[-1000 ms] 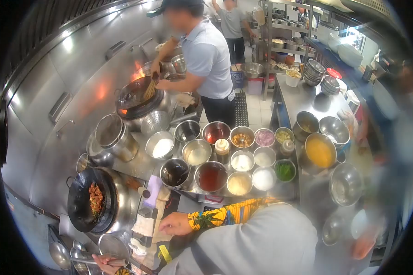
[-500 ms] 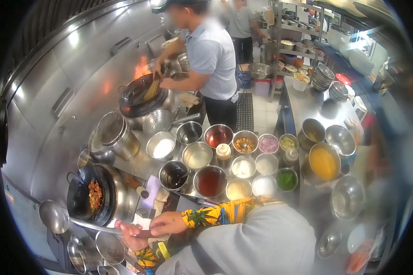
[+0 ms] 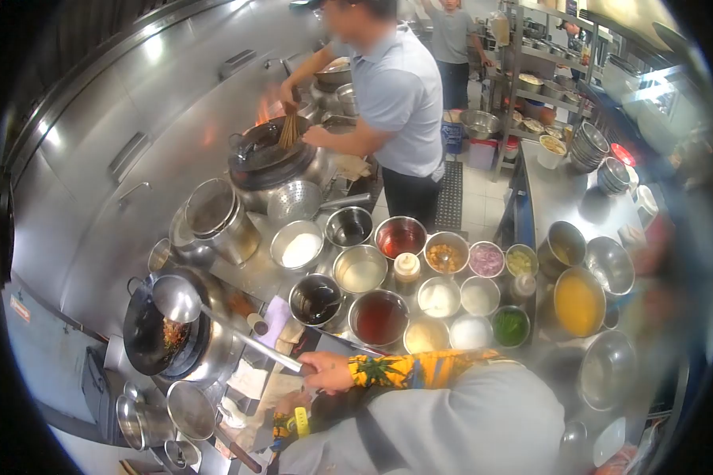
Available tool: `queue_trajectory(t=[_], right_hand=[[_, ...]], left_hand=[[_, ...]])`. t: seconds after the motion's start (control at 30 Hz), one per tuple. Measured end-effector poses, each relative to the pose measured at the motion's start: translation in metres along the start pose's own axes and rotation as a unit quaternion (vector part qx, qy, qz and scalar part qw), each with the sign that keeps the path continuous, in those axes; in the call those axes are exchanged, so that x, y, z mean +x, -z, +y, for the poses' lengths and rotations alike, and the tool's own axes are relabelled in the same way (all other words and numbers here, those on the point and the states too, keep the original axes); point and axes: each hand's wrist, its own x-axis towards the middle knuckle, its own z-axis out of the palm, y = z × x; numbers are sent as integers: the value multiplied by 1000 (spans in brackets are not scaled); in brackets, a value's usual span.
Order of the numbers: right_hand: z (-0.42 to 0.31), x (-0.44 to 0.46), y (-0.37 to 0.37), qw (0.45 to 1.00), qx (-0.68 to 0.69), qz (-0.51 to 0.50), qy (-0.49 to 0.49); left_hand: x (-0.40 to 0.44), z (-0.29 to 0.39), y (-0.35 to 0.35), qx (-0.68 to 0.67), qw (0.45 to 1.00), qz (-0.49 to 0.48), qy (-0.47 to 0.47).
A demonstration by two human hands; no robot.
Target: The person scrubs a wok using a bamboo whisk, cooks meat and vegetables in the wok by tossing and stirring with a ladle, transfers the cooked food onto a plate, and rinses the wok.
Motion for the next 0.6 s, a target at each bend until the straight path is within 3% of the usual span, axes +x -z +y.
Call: queue_trajectory(t=[0.13,0.27,0.43,0.47,0.53,0.6], right_hand=[[-18,-14,9,999,-8,32,8],[-37,-28,15,994,-83,64,42],[-25,-31,19,996,-16,32,81],[-28,-33,20,994,-55,35,85],[-29,-35,25,996,-54,37,61],[-25,-35,25,998,-39,39,40]], left_hand=[[32,1,3,-268,953,102,-96],[64,32,-7,-319,931,115,-131],[78,32,-5,-259,958,97,-74],[78,27,-5,-207,971,91,-77],[66,13,-3,91,963,115,-224],[53,7,-8,-18,985,99,-142]])
